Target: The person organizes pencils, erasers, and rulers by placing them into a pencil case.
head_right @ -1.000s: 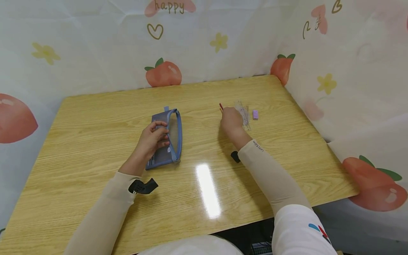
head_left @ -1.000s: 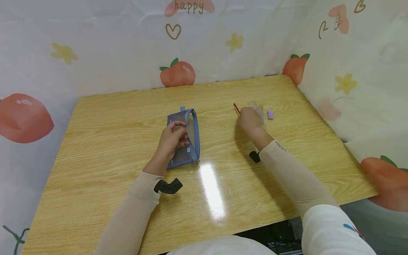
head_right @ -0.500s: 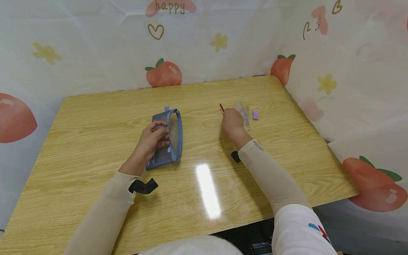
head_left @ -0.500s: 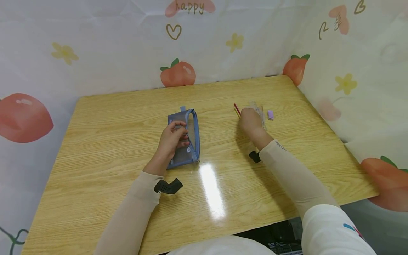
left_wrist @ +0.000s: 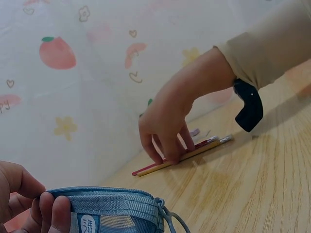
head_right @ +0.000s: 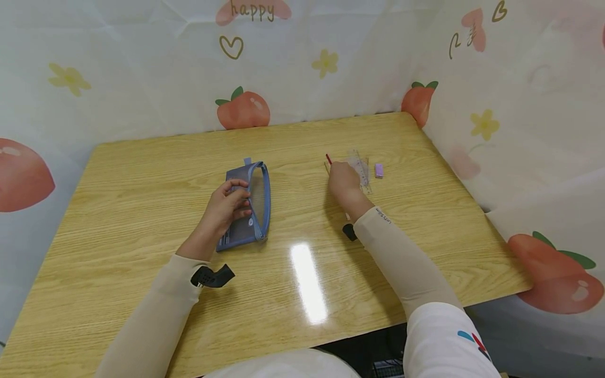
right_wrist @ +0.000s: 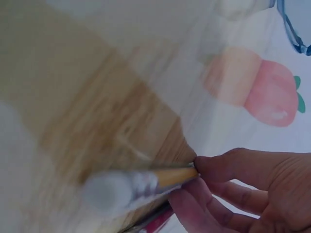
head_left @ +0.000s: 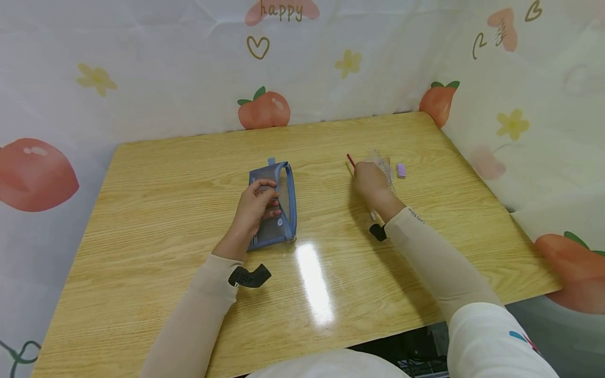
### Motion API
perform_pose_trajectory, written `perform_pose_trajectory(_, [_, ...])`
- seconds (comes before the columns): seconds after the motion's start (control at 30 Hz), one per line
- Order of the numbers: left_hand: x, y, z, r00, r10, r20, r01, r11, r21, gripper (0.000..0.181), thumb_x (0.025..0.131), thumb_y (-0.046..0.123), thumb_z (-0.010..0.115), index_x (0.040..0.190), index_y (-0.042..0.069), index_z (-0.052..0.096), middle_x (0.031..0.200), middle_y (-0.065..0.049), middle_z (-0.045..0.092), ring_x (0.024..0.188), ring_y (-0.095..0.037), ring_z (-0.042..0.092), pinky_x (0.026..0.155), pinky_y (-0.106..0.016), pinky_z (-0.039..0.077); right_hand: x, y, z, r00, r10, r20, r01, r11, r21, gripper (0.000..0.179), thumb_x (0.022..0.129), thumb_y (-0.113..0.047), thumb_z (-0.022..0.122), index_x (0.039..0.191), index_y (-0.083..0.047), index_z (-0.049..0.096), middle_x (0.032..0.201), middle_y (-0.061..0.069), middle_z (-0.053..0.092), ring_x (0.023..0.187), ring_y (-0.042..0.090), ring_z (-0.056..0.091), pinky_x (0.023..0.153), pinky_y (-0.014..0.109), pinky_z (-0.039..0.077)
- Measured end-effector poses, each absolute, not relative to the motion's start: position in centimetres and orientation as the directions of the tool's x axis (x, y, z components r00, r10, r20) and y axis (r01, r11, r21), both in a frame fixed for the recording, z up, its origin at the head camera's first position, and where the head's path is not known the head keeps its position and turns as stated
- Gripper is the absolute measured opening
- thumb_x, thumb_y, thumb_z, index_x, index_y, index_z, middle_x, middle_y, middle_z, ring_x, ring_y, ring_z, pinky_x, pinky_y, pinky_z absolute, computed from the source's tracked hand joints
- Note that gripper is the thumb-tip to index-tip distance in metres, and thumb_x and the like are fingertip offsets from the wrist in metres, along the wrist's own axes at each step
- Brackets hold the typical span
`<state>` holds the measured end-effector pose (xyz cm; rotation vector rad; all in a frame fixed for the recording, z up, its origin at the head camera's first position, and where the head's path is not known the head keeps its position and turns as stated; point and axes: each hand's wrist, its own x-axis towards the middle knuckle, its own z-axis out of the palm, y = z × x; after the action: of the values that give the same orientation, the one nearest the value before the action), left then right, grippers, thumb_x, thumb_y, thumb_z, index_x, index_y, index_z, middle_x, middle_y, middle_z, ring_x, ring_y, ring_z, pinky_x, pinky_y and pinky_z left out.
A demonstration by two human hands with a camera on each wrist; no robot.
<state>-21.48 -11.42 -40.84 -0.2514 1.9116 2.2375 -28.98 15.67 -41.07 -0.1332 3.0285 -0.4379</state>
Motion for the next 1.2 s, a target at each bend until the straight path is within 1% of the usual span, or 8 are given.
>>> perform_pose_trajectory(0.13, [-21.5,-11.4,-40.8,-0.968,0.028,-0.248,-0.250,-0.155,0.956,0.024,0.082,0.004,0.053,0.106,0.007,0.052,0.076,-0.006,0.049,0.059,-0.012,0.053,0.055,-0.029,0.055,-28.8,15.6,-41.0,-0.986,-0.139,-0.090,-0.103,0.941,-0.324,0.019,0.083,0.003,0.047,0.095,0.006,0.062,0.094,0.021,0.062,0.079,0.030,0.060,0.064,0.039,0.052])
perform_pose_trajectory(0.3, [-21.5,-11.4,-40.9,-0.969,0.025,-0.246,-0.246,-0.158,0.956,0.023,0.082,0.004,0.054,0.105,0.007,0.052,0.076,-0.005,0.049,0.058,-0.012,0.053,0.055,-0.029,0.055,-28.6,15.6,-40.7,-0.982,-0.146,-0.120,-0.092,0.924,-0.371,0.025,0.081,0.003,0.052,0.106,0.007,0.058,0.105,0.023,0.059,0.092,0.035,0.058,0.074,0.042,0.051])
perform_pose_trajectory(0.47, [-21.5,-11.4,-40.8,-0.970,0.031,-0.240,-0.242,-0.162,0.957,0.024,0.082,0.003,0.053,0.106,0.007,0.052,0.076,-0.005,0.049,0.058,-0.012,0.053,0.055,-0.029,0.055,-28.6,15.5,-40.5,-0.977,-0.142,-0.158,-0.060,0.900,-0.432,0.031,0.080,-0.004,0.062,0.109,0.004,0.057,0.106,0.022,0.058,0.084,0.030,0.059,0.067,0.036,0.052])
perform_pose_trajectory(0.67, [-21.5,-11.5,-40.9,-0.970,0.029,-0.240,-0.242,-0.153,0.958,0.025,0.083,0.005,0.053,0.107,0.006,0.052,0.077,-0.005,0.050,0.059,-0.011,0.053,0.053,-0.027,0.055,-28.5,15.3,-40.8,-0.958,-0.145,-0.247,0.038,0.790,-0.612,0.033,0.079,-0.003,0.062,0.110,0.003,0.056,0.094,0.019,0.062,0.065,0.023,0.063,0.057,0.030,0.055])
perform_pose_trajectory(0.77, [-21.6,-11.5,-41.0,-0.970,0.030,-0.241,-0.243,-0.155,0.958,0.025,0.083,0.005,0.053,0.108,0.005,0.052,0.077,-0.005,0.050,0.059,-0.010,0.053,0.053,-0.026,0.054,-28.5,15.1,-41.0,-0.941,-0.184,-0.284,0.065,0.725,-0.686,0.032,0.080,-0.004,0.060,0.110,0.003,0.056,0.095,0.018,0.061,0.067,0.022,0.063,0.059,0.031,0.055])
perform_pose_trajectory(0.93, [-21.6,-11.5,-41.1,-0.970,0.028,-0.242,-0.244,-0.160,0.957,0.025,0.083,0.004,0.053,0.108,0.005,0.052,0.077,-0.005,0.050,0.060,-0.010,0.053,0.053,-0.026,0.054,-28.6,14.8,-41.1,-0.903,-0.245,-0.352,0.153,0.583,-0.798,0.035,0.083,-0.007,0.059,0.116,0.004,0.053,0.097,0.019,0.058,0.073,0.025,0.063,0.067,0.037,0.055])
perform_pose_trajectory(1.1, [-21.6,-11.4,-41.1,-0.970,0.029,-0.241,-0.243,-0.156,0.957,0.024,0.083,0.004,0.053,0.107,0.006,0.052,0.078,-0.005,0.050,0.060,-0.011,0.053,0.053,-0.027,0.054,-28.9,14.5,-41.3,-0.867,-0.286,-0.408,0.261,0.437,-0.861,0.040,0.084,-0.007,0.060,0.121,0.003,0.049,0.093,0.014,0.055,0.070,0.020,0.060,0.071,0.038,0.054])
perform_pose_trajectory(1.2, [-21.6,-11.4,-41.1,-0.970,0.031,-0.242,-0.244,-0.154,0.957,0.023,0.083,0.005,0.053,0.107,0.006,0.052,0.078,-0.005,0.050,0.060,-0.011,0.053,0.053,-0.027,0.054,-29.0,14.2,-41.4,-0.848,-0.309,-0.431,0.307,0.377,-0.874,0.039,0.085,-0.007,0.059,0.122,0.002,0.048,0.095,0.015,0.054,0.070,0.020,0.059,0.075,0.039,0.053])
